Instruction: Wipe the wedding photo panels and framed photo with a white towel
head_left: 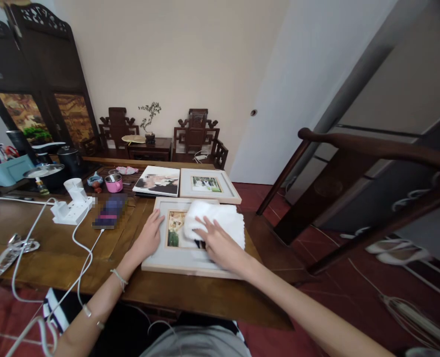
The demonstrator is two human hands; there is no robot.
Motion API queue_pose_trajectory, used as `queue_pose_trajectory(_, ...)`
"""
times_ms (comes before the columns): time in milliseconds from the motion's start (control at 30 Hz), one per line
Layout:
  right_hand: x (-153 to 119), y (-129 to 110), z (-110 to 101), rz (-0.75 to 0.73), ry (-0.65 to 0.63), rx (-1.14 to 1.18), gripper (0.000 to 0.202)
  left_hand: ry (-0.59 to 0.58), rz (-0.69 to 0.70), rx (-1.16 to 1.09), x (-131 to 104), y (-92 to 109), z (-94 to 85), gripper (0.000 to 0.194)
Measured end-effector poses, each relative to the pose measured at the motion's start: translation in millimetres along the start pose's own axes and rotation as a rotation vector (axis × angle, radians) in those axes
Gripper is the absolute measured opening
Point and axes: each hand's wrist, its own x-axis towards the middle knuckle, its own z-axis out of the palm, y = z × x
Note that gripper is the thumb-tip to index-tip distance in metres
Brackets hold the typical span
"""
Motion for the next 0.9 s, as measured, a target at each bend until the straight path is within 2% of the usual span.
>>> queue_pose_trajectory(100,38,23,5,0.062,0.095,-0.075,0.067,-0.005,0.004,0.008,0,1,-1.8,0.048)
queue_pose_trajectory(167,53,32,4,0.058,0.09,-0.121,0.065,-0.022,-0.006,0.018,1,3,-3.6,0.047)
queue_pose_trajectory(233,56,31,4,0.007,0.051,-0.153,0.061,-0.038,-0.021,0.034,2,6,-5.0,0.046)
queue_pose_trajectory(300,46,23,5,-0.057,0.001,-0.161,0.06,-0.047,-0.022,0.052,3,9,-5.7,0.045)
queue_pose_trajectory(400,16,2,-1,-0.121,-0.088,-0.114,0.065,-0.047,-0.006,0.065,3,11,-5.3,0.045)
queue_pose_trajectory(567,-37,-33,-29,-0.197,-0.249,0.065,0.068,-0.045,-0.006,0.075,2,11,-3.8,0.044)
queue_pose_trajectory(667,-47,-44,-34,-0.228,-0.267,0.149,0.068,-0.031,0.001,0.044,2,10,-3.0,0.044)
queue_pose_trajectory(767,-32,-42,-22,-0.199,-0.206,0.122,0.07,-0.035,0.002,0.022,2,7,-2.5,0.047)
queue_pose_trajectory(900,17,-18,-2,-0.122,-0.068,-0.035,0.07,-0.057,0.016,0.028,2,5,-2.7,0.05)
